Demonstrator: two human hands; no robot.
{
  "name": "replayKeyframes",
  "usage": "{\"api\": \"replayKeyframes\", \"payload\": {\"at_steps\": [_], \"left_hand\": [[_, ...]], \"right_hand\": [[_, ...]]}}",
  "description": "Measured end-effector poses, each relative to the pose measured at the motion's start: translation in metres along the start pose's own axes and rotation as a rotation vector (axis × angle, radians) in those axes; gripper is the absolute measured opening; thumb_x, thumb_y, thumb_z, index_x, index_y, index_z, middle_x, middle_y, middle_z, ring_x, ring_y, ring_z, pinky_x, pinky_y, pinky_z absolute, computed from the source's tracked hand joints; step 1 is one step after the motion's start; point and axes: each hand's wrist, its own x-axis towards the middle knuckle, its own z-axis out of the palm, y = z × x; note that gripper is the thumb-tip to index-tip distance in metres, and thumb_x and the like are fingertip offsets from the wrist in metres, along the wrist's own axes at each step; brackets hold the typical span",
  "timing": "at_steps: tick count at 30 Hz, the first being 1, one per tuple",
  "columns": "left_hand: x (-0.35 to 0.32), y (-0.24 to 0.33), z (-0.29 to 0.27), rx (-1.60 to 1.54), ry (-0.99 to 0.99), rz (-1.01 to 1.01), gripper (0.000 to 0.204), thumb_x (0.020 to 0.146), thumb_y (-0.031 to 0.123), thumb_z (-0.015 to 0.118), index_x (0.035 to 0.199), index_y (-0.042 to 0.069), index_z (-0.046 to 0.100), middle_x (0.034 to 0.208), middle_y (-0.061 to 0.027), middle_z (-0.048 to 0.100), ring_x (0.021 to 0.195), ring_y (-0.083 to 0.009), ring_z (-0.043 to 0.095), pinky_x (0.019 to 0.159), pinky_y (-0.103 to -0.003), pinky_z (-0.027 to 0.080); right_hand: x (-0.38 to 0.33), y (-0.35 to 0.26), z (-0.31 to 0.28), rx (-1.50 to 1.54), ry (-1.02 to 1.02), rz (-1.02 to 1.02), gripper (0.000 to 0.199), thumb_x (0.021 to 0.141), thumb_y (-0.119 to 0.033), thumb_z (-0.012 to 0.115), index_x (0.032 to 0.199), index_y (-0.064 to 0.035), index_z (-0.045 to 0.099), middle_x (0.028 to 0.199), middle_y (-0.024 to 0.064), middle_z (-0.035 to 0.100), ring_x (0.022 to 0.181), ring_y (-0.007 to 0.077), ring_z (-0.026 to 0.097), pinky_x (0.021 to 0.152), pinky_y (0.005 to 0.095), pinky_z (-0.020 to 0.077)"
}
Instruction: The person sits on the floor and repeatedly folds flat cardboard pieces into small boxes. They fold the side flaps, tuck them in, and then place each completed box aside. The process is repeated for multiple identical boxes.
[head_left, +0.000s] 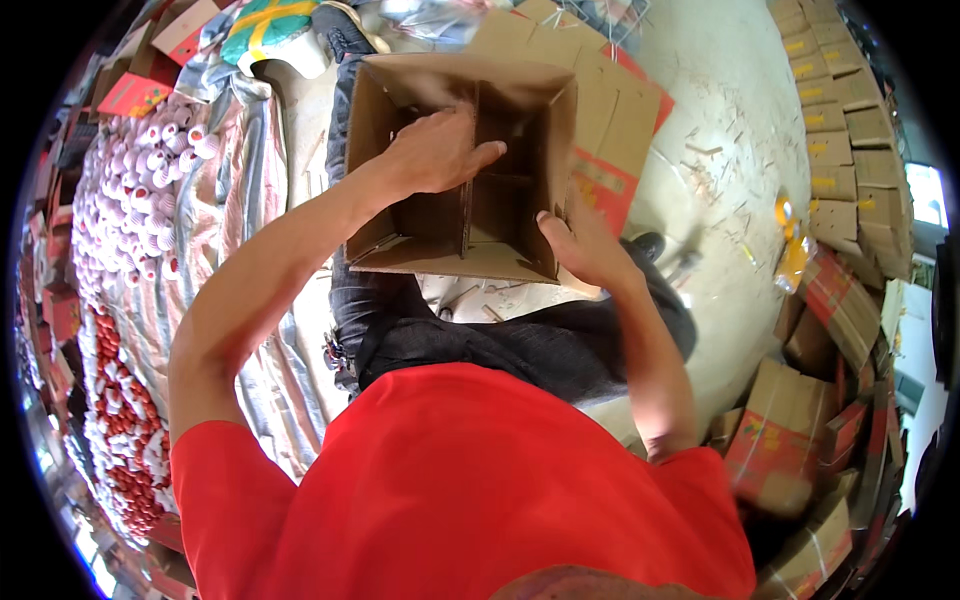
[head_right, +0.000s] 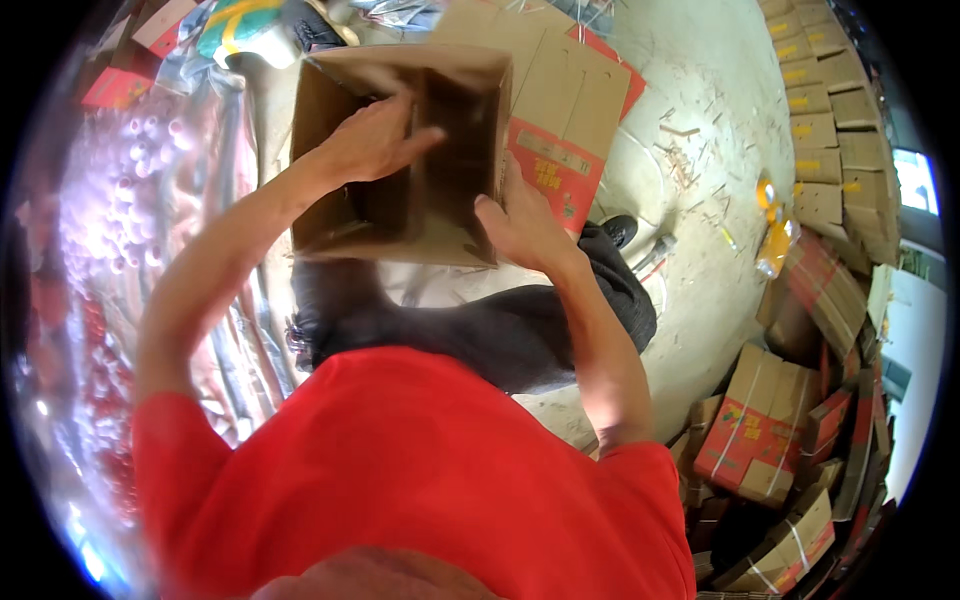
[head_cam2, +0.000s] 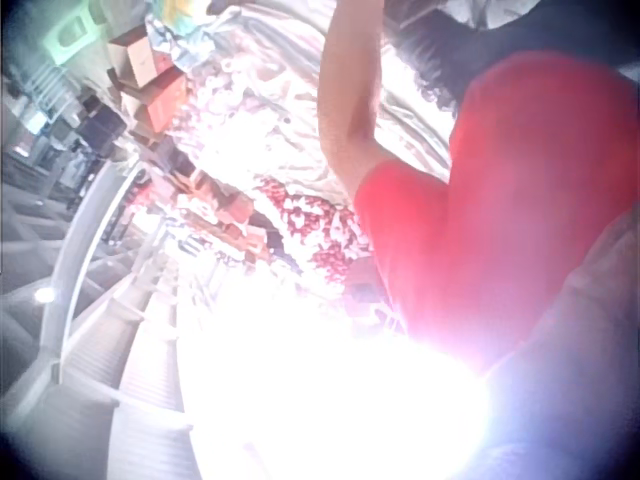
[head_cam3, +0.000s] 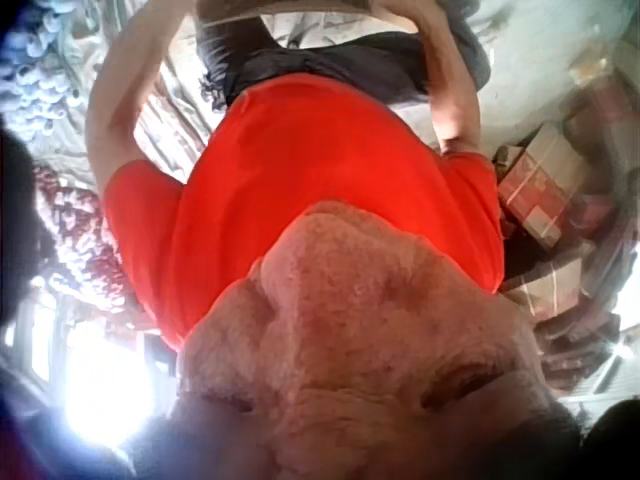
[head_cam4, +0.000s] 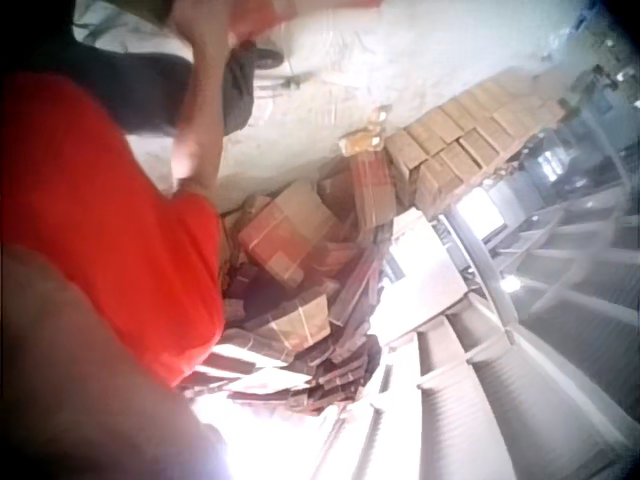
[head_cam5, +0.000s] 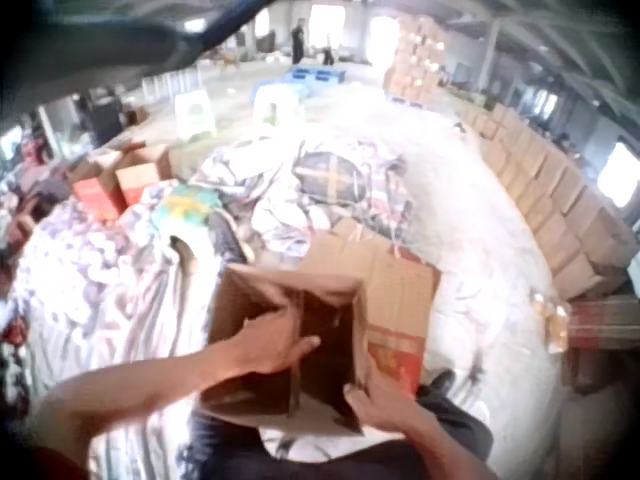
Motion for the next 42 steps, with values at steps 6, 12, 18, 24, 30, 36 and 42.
{"api": "replayKeyframes", "payload": {"at_steps": [6, 12, 18, 24, 30, 36, 42], "left_hand": [[0.03, -0.015, 0.046, -0.006, 0.001, -0.156, 0.073, 0.098, 0.029, 0.06, 0.147, -0.018, 0.032, 0.111, -0.0383, 0.068, 0.11, -0.0529, 0.066, 0.098, -0.058, 0.051], [0.031, -0.018, 0.05, 0.007, -0.036, -0.151, 0.068, 0.098, 0.019, 0.055, 0.146, -0.021, 0.03, 0.103, -0.0358, 0.07, 0.104, -0.0521, 0.069, 0.094, -0.057, 0.053], [0.037, -0.048, 0.052, -0.24, -0.025, -0.055, 0.045, 0.1, 0.005, 0.058, 0.137, -0.01, 0.036, 0.079, -0.0246, 0.062, 0.069, -0.0409, 0.063, 0.062, -0.048, 0.051], [0.018, -0.068, 0.037, -0.343, -0.034, -0.118, 0.044, 0.1, 0.014, 0.056, 0.132, -0.012, 0.04, 0.091, -0.0297, 0.07, 0.087, -0.049, 0.071, 0.08, -0.056, 0.053], [0.018, -0.044, 0.05, -0.104, -0.008, -0.144, 0.062, 0.101, 0.017, 0.054, 0.147, -0.018, 0.03, 0.097, -0.0347, 0.071, 0.097, -0.0541, 0.069, 0.089, -0.057, 0.053], [0.052, -0.062, 0.091, 0.182, -0.083, -0.178, 0.077, 0.104, 0.032, 0.048, 0.156, -0.015, 0.019, 0.107, -0.033, 0.073, 0.101, -0.0501, 0.072, 0.094, -0.059, 0.053], [0.053, -0.047, 0.096, 0.168, 0.01, -0.294, 0.08, 0.098, 0.023, 0.051, 0.16, -0.012, 0.013, 0.108, -0.0321, 0.075, 0.101, -0.0486, 0.074, 0.095, -0.06, 0.053]], "right_hand": [[-0.002, -0.003, -0.003, -0.035, 0.011, 0.004, 0.083, 0.096, -0.024, 0.052, 0.159, 0.0171, 0.016, 0.137, 0.0465, 0.054, 0.128, 0.0586, 0.054, 0.116, 0.053, 0.0395], [-0.005, -0.007, -0.002, -0.023, 0.013, 0.04, 0.078, 0.096, -0.021, 0.051, 0.158, 0.0149, 0.021, 0.132, 0.0463, 0.056, 0.122, 0.0579, 0.058, 0.112, 0.0541, 0.0427], [0.001, 0.0, -0.002, 0.006, 0.059, 0.025, 0.074, 0.095, -0.018, 0.05, 0.158, 0.012, 0.025, 0.134, 0.0446, 0.056, 0.125, 0.056, 0.057, 0.112, 0.0531, 0.0428], [0.002, 0.0, -0.002, 0.071, 0.037, 0.016, 0.073, 0.094, -0.017, 0.05, 0.159, 0.0093, 0.028, 0.142, 0.042, 0.052, 0.132, 0.0548, 0.052, 0.115, 0.0527, 0.0408], [0.001, 0.001, 0.0, -0.046, 0.063, -0.019, 0.074, 0.095, -0.019, 0.05, 0.159, 0.0096, 0.028, 0.145, 0.0414, 0.051, 0.136, 0.0552, 0.05, 0.118, 0.0511, 0.0383], [0.014, 0.015, 0.013, -0.049, 0.054, -0.038, 0.074, 0.099, -0.025, 0.05, 0.159, 0.0109, 0.026, 0.141, 0.0433, 0.053, 0.132, 0.0562, 0.052, 0.116, 0.0534, 0.0391], [0.018, 0.008, 0.004, -0.105, 0.09, -0.094, 0.072, 0.101, -0.027, 0.049, 0.157, 0.0136, 0.028, 0.136, 0.0455, 0.055, 0.129, 0.0584, 0.053, 0.114, 0.0551, 0.0397]]}}
